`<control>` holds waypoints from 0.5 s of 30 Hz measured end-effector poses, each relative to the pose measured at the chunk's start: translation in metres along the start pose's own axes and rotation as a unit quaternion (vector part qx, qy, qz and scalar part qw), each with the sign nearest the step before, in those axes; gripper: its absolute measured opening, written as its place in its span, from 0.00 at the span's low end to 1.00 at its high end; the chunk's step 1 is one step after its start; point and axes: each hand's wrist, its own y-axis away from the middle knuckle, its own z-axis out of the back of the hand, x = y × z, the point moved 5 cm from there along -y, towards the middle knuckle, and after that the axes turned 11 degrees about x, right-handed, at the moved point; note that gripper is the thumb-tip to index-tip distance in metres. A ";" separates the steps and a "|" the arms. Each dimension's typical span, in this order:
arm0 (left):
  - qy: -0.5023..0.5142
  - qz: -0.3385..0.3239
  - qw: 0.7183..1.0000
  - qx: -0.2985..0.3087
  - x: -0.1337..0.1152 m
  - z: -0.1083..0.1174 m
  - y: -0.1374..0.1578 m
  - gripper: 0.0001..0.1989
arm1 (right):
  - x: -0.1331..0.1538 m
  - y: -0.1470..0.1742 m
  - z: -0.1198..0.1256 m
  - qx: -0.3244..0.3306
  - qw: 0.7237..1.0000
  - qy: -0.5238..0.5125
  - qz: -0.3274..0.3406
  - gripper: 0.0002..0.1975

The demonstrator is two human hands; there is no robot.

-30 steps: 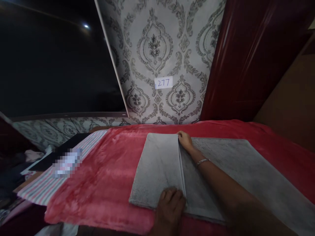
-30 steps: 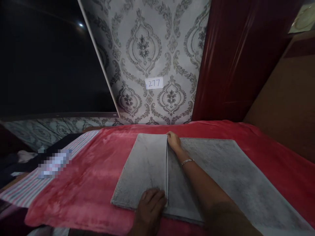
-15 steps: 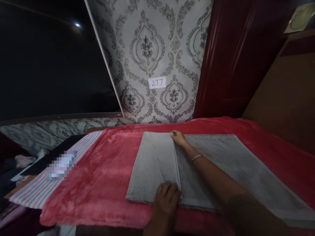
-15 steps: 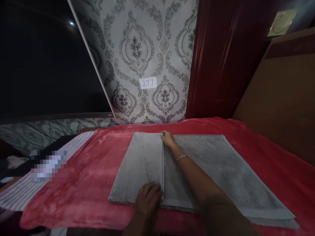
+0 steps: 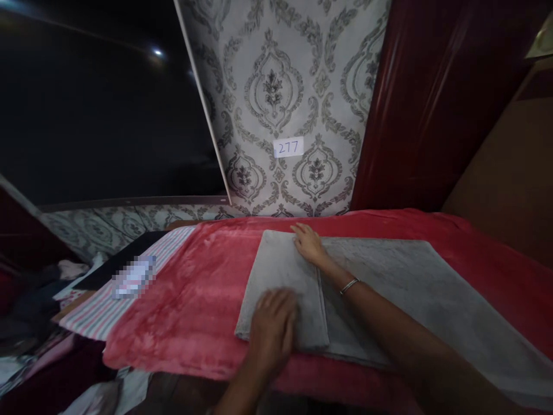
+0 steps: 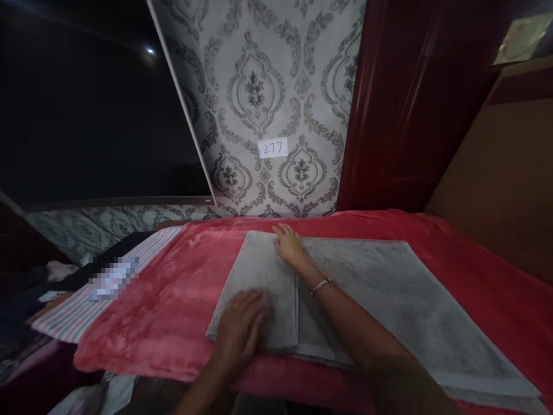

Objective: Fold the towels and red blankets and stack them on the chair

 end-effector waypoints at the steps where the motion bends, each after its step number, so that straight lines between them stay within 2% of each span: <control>1: -0.043 0.048 0.998 0.006 0.012 0.002 -0.003 0.21 | 0.014 0.000 -0.004 0.019 0.999 0.015 0.033 0.27; 3: -0.106 0.131 0.985 0.041 0.033 -0.004 -0.004 0.25 | 0.038 -0.002 -0.014 0.064 0.992 0.056 0.095 0.28; 6: -0.125 0.180 0.969 0.115 0.048 -0.027 0.002 0.33 | 0.056 -0.009 -0.037 0.132 0.974 0.105 0.153 0.28; 8: -0.109 0.183 0.965 0.151 0.050 -0.039 0.009 0.34 | 0.054 -0.014 -0.053 0.178 0.964 0.115 0.163 0.29; 11: -0.082 0.186 0.963 0.177 0.049 -0.046 0.015 0.36 | 0.043 -0.021 -0.070 0.216 0.955 0.118 0.165 0.31; 15: -0.066 0.191 0.961 0.187 0.049 -0.045 0.017 0.36 | 0.027 -0.033 -0.070 0.225 0.954 0.127 0.154 0.32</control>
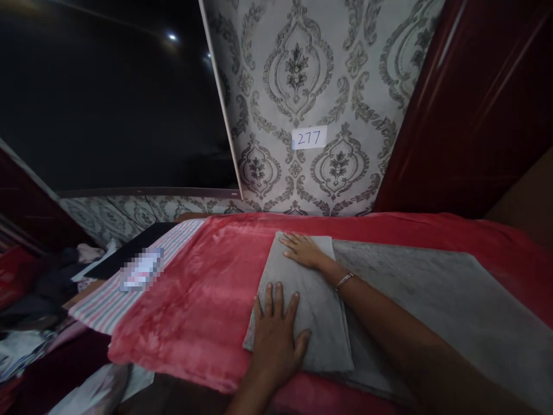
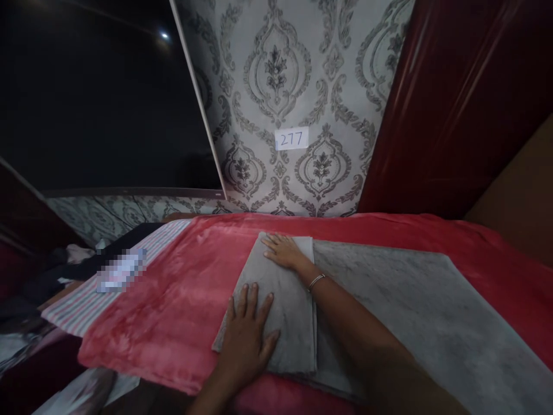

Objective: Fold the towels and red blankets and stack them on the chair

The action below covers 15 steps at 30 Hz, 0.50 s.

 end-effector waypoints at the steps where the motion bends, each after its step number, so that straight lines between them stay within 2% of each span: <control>1: 0.002 0.001 1.000 -0.002 0.001 0.000 0.000 0.36 | -0.005 -0.001 0.001 0.004 1.000 0.000 -0.011 0.32; 5: 0.010 -0.001 1.000 -0.014 0.002 -0.003 0.000 0.35 | -0.019 -0.004 0.007 0.010 0.999 -0.016 -0.051 0.32; 10: 0.013 -0.004 1.000 -0.016 0.002 -0.001 -0.002 0.34 | -0.019 -0.005 0.015 0.013 0.996 -0.020 -0.085 0.32; 13: 0.008 -0.005 1.000 -0.024 0.001 0.002 -0.003 0.34 | -0.012 0.007 0.015 0.004 0.991 -0.018 -0.131 0.34; 15: 0.003 -0.004 1.000 -0.027 0.001 0.003 -0.004 0.34 | -0.003 0.025 0.009 -0.005 0.991 -0.012 -0.135 0.35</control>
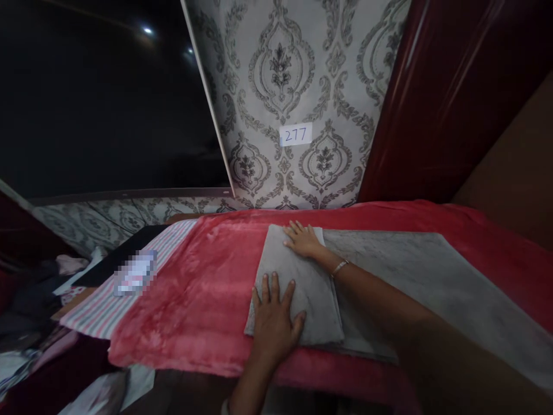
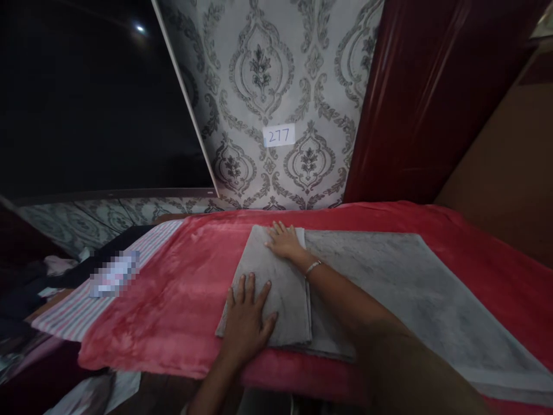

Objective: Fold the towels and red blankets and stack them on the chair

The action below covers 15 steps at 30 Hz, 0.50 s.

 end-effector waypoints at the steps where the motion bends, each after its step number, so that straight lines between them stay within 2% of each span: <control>1: -0.002 0.000 1.000 -0.002 0.000 0.000 0.000 0.34 | 0.001 0.012 -0.005 -0.002 1.000 0.003 0.009 0.34; 4: -0.009 0.000 1.000 -0.005 -0.002 0.001 -0.002 0.34 | -0.005 0.049 -0.021 0.006 0.999 0.009 0.030 0.34; 7: -0.017 0.003 1.000 -0.005 -0.003 0.001 -0.003 0.34 | -0.027 0.072 -0.025 0.017 0.999 0.011 -0.030 0.33; 10: -0.031 0.007 0.999 -0.006 -0.004 0.003 -0.002 0.33 | -0.043 0.081 -0.015 0.019 0.995 0.004 -0.095 0.31; 13: -0.044 0.007 0.999 -0.009 -0.005 0.005 -0.002 0.33 | -0.033 0.087 -0.008 0.005 0.994 0.000 -0.105 0.30; 15: -0.047 0.009 0.999 -0.008 -0.005 0.005 -0.002 0.33 | -0.015 0.096 -0.011 -0.016 0.997 0.001 -0.075 0.30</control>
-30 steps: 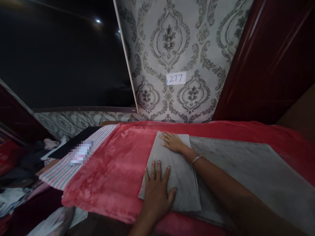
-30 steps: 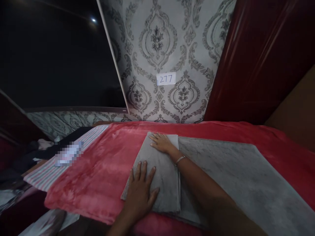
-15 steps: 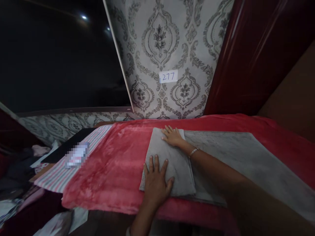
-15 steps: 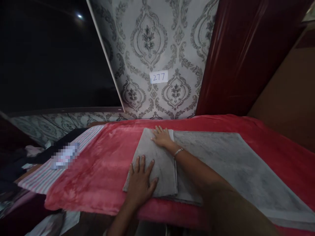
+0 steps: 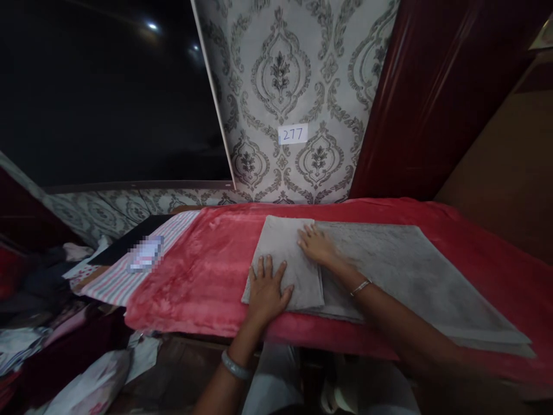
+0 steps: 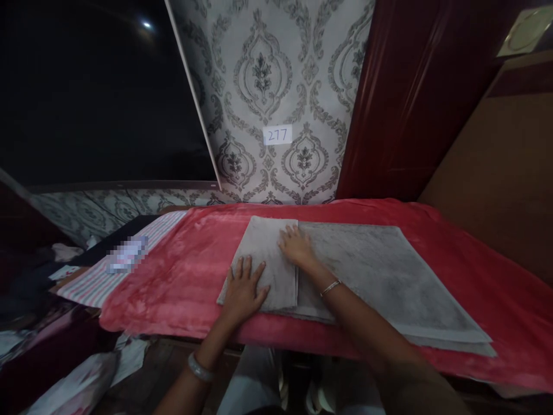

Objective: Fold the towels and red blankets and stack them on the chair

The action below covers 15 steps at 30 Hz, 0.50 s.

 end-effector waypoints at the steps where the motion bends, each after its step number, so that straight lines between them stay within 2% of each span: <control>1: 0.001 0.001 1.000 0.002 0.000 0.000 0.000 0.33 | 0.009 0.007 -0.004 -0.007 1.000 -0.003 0.025 0.31; 4: 0.005 0.003 1.000 0.015 -0.001 0.002 -0.001 0.33 | 0.029 0.027 -0.023 -0.012 0.997 -0.023 0.075 0.33; 6: 0.002 0.003 1.000 0.028 -0.002 0.004 -0.001 0.33 | 0.032 0.035 -0.032 -0.014 0.997 -0.038 0.065 0.33; 9: -0.011 0.005 0.998 0.055 -0.002 0.010 -0.001 0.33 | 0.030 0.043 -0.034 -0.015 0.997 -0.056 0.044 0.34; 12: -0.028 0.009 0.995 0.098 -0.004 0.023 -0.005 0.32 | 0.028 0.053 -0.033 -0.008 0.996 -0.067 0.056 0.36; 15: -0.040 0.009 0.994 0.104 -0.013 0.040 -0.021 0.27 | 0.024 0.072 -0.036 -0.001 0.995 -0.079 0.069 0.37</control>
